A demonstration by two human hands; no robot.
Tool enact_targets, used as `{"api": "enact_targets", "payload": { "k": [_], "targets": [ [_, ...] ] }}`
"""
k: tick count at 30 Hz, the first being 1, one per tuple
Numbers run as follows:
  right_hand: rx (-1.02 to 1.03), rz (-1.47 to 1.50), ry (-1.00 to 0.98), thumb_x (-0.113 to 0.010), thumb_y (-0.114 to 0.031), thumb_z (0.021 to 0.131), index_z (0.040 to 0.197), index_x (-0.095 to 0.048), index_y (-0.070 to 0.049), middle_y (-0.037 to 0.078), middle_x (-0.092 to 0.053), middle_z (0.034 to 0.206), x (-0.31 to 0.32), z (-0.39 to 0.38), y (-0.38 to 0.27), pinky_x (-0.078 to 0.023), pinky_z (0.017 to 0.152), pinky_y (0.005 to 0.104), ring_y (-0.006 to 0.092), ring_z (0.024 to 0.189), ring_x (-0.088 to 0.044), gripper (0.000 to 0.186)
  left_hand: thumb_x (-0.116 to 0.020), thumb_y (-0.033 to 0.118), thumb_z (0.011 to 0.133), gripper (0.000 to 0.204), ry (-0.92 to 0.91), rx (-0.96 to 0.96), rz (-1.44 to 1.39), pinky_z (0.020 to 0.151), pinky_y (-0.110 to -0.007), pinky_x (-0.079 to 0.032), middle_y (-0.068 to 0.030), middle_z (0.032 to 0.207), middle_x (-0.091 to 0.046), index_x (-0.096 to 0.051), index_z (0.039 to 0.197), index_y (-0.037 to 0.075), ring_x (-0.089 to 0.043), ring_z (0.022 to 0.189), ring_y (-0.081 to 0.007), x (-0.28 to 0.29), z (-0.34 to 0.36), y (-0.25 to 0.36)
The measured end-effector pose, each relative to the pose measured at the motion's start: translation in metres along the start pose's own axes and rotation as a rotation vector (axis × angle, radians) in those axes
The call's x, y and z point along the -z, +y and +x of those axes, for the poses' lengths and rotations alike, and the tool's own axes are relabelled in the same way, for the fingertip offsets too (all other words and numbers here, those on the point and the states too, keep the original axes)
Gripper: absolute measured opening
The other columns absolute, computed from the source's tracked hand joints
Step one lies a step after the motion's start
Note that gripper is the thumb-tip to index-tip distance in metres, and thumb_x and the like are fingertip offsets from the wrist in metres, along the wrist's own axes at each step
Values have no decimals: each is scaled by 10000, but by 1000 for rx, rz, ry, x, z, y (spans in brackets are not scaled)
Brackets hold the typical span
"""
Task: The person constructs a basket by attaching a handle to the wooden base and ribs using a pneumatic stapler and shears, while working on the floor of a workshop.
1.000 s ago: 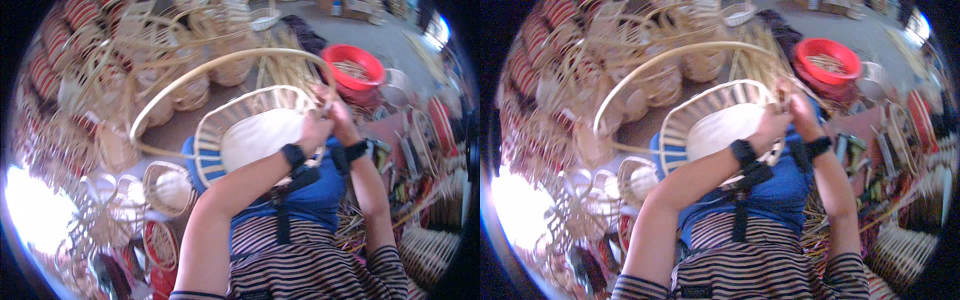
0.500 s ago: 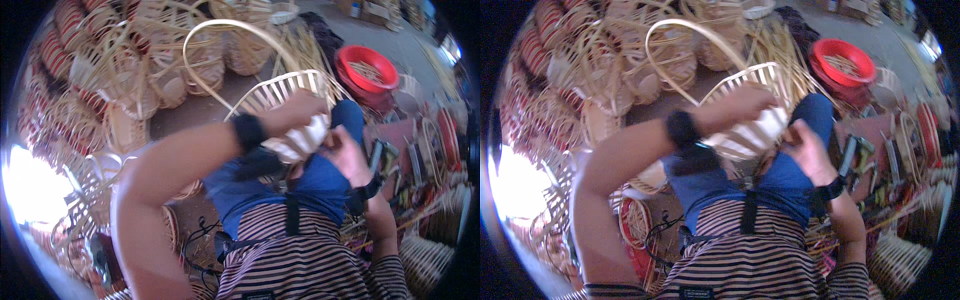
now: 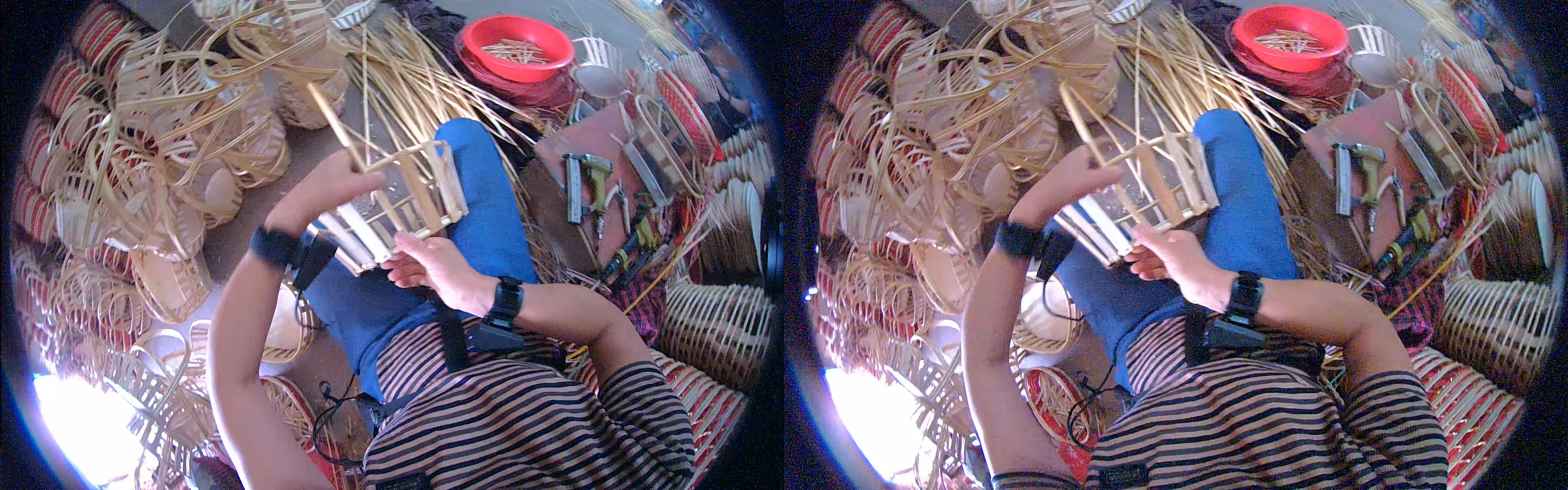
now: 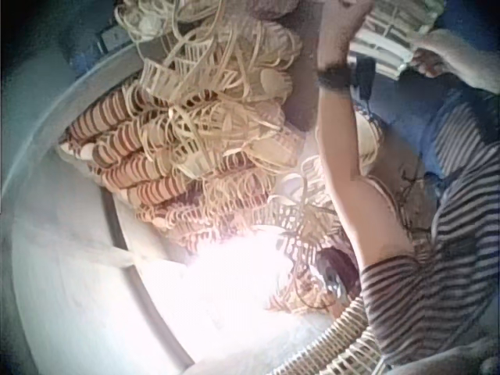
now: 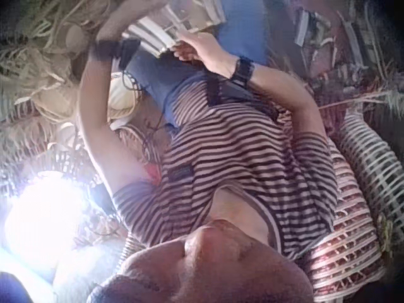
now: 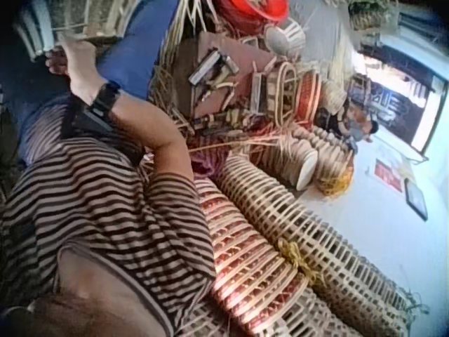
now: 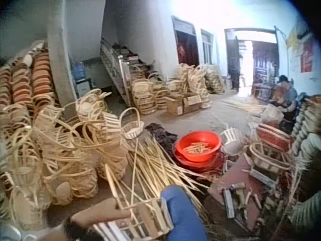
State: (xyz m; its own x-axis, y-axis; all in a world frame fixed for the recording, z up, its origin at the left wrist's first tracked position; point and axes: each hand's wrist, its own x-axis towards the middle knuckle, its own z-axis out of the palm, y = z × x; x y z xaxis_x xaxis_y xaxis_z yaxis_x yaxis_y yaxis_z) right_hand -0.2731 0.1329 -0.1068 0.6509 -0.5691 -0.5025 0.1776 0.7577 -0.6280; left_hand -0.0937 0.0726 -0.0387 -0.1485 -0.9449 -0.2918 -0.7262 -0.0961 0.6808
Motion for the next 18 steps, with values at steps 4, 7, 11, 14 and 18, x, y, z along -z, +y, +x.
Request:
{"api": "enact_targets", "payload": {
  "k": [4,7,11,14,18],
  "targets": [
    [-35,-8,10,-495,-346,779,821,-528,-9,80,-570,754,-11,0,-1,-454,534,213,124,600,-547,341,-664,278,561,804,524,-256,339,788,-370,-368,-184,1026,-407,-253,1209,35,-447,923,-314,-33,-46,35],
    [-112,-53,-251,-503,-357,770,823,-540,-3,57,-570,728,19,4,-2,-453,538,212,112,595,-546,359,-667,247,538,785,424,-162,475,791,-384,-352,-160,1030,-392,-287,1212,113,-420,934,-316,-45,-47,26],
    [93,-695,-195,-521,-288,755,847,-542,-17,63,-568,753,104,-41,-57,-440,569,211,104,649,-544,287,-652,248,546,761,441,-94,524,809,-400,-309,-138,983,-397,-301,1213,146,-374,967,-309,-48,-59,37],
    [330,-701,568,-553,-192,715,864,-546,-23,55,-560,740,197,-90,-79,-410,548,225,108,641,-525,225,-650,270,561,764,411,-87,519,849,-409,-285,-164,1069,-373,-286,1223,151,-349,1001,-332,-44,-71,35],
    [110,-1240,1448,-621,-319,633,774,-538,-6,72,-537,683,376,-127,-50,-389,494,268,111,582,-491,353,-645,299,579,750,391,-155,533,852,-410,-282,-175,1085,-362,-284,1220,151,-340,1009,-337,-49,-70,53]
  ]
}}
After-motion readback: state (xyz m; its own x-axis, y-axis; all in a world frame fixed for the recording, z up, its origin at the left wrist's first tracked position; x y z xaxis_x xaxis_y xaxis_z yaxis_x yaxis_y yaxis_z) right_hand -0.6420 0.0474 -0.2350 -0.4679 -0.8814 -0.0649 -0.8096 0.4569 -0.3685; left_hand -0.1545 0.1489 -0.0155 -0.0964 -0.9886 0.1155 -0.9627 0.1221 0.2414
